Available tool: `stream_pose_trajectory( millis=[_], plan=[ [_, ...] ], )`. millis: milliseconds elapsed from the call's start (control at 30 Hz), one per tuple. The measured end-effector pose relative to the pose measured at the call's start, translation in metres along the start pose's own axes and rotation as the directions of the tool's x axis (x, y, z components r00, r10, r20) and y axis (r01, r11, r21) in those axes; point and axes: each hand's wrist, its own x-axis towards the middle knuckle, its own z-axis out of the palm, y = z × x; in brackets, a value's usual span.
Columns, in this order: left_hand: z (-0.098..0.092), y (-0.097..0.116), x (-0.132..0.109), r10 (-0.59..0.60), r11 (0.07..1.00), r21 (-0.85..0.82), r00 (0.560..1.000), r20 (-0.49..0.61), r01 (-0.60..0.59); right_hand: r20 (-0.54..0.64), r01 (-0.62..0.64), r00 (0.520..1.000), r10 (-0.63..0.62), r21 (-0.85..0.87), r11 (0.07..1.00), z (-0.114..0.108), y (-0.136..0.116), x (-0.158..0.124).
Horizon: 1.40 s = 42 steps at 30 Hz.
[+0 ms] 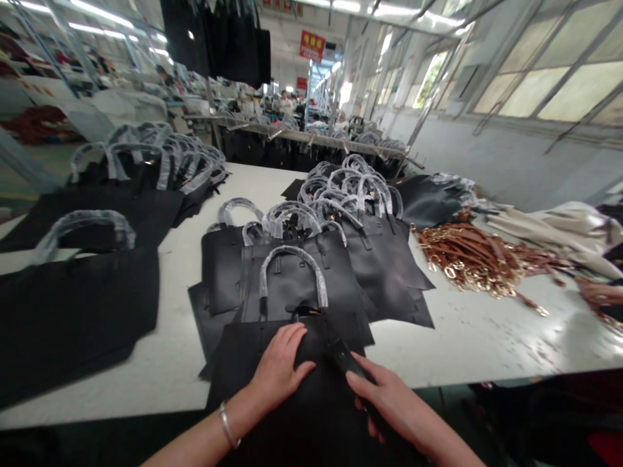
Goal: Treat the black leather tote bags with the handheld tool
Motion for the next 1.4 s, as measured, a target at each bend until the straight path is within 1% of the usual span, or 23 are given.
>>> stream_pose_trajectory(
  millis=[67, 100, 167, 200, 267, 300, 333, 367, 433, 500, 567, 600, 667, 767, 867, 933, 1000, 1067, 1200, 1333, 1400],
  plan=[
    [0.001, 0.000, 0.000, -0.003, 1.000, -0.012, 1.000, -0.002, 0.003, 0.001, -0.012, 1.000, 0.012, 0.020, 1.000, 0.001, -0.002, 0.003],
    [0.002, 0.000, 0.001, -0.007, 1.000, -0.019, 1.000, -0.006, 0.007, -0.012, 0.009, 1.000, -0.009, 0.030, 1.000, 0.003, -0.004, 0.007],
    [0.002, 0.000, 0.002, -0.019, 0.999, -0.037, 1.000, -0.017, 0.018, -0.091, 0.089, 0.992, -0.084, 0.055, 0.995, 0.007, -0.010, 0.015],
    [0.001, 0.000, 0.002, -0.024, 0.998, -0.051, 0.999, -0.021, 0.023, -0.156, 0.146, 0.979, -0.135, 0.065, 0.987, 0.008, -0.014, 0.019],
    [-0.002, 0.000, 0.002, -0.021, 0.996, -0.089, 1.000, -0.017, 0.020, -0.289, 0.256, 0.930, -0.228, 0.063, 0.965, 0.007, -0.021, 0.022],
    [-0.005, 0.000, 0.002, -0.015, 0.993, -0.114, 1.000, -0.011, 0.014, -0.333, 0.289, 0.908, -0.255, 0.057, 0.956, 0.005, -0.024, 0.021],
    [-0.009, -0.001, 0.001, -0.010, 0.990, -0.140, 1.000, -0.006, 0.009, -0.355, 0.300, 0.897, -0.262, 0.054, 0.952, 0.002, -0.025, 0.018],
    [-0.013, -0.003, -0.001, -0.012, 0.987, -0.161, 1.000, -0.011, 0.010, -0.352, 0.286, 0.903, -0.249, 0.058, 0.957, -0.001, -0.025, 0.013],
    [-0.025, -0.007, -0.007, -0.039, 0.986, -0.162, 0.998, -0.059, 0.029, -0.302, 0.208, 0.937, -0.177, 0.073, 0.975, -0.006, -0.022, 0.003],
    [-0.037, -0.013, -0.015, -0.082, 0.993, -0.101, 0.987, -0.136, 0.069, -0.234, 0.125, 0.967, -0.104, 0.078, 0.989, -0.005, -0.017, -0.006],
    [-0.047, -0.017, -0.025, -0.118, 0.993, -0.030, 0.975, -0.187, 0.115, -0.170, 0.092, 0.982, -0.080, 0.065, 0.994, 0.003, -0.012, -0.009],
    [-0.050, -0.018, -0.030, -0.134, 0.991, -0.007, 0.971, -0.196, 0.135, -0.141, 0.091, 0.987, -0.083, 0.058, 0.994, 0.008, -0.012, -0.008],
    [-0.053, -0.019, -0.040, -0.155, 0.987, 0.016, 0.971, -0.184, 0.161, -0.077, 0.099, 0.992, -0.096, 0.035, 0.994, 0.020, -0.014, -0.002],
    [-0.051, -0.018, -0.051, -0.131, 0.989, 0.053, 0.981, -0.141, 0.139, 0.011, 0.095, 0.995, -0.095, -0.013, 0.995, 0.032, -0.026, 0.010],
    [-0.049, -0.017, -0.056, -0.094, 0.990, 0.093, 0.990, -0.102, 0.104, 0.095, 0.062, 0.994, -0.059, -0.022, 0.998, 0.035, -0.038, 0.019],
    [-0.049, -0.017, -0.055, -0.090, 0.990, 0.106, 0.993, -0.077, 0.098, 0.138, 0.032, 0.990, -0.031, -0.004, 0.999, 0.035, -0.045, 0.025],
    [-0.050, -0.017, -0.054, -0.091, 0.989, 0.112, 0.994, -0.057, 0.097, 0.162, 0.024, 0.986, -0.025, 0.012, 1.000, 0.035, -0.052, 0.031],
    [-0.051, -0.017, -0.052, -0.091, 0.988, 0.118, 0.995, -0.044, 0.096, 0.178, 0.043, 0.983, -0.045, 0.016, 0.999, 0.039, -0.059, 0.039],
    [-0.051, -0.016, -0.050, -0.093, 0.988, 0.117, 0.994, -0.048, 0.098, 0.226, 0.061, 0.973, -0.051, -0.035, 0.998, 0.046, -0.074, 0.052],
    [-0.053, -0.014, -0.052, -0.113, 0.987, 0.107, 0.992, -0.056, 0.118, 0.217, 0.054, 0.976, -0.027, -0.117, 0.992, 0.037, -0.081, 0.045],
    [-0.054, -0.014, -0.053, -0.119, 0.987, 0.103, 0.991, -0.056, 0.125, 0.207, 0.026, 0.978, 0.009, -0.165, 0.986, 0.031, -0.082, 0.039]
  ],
)
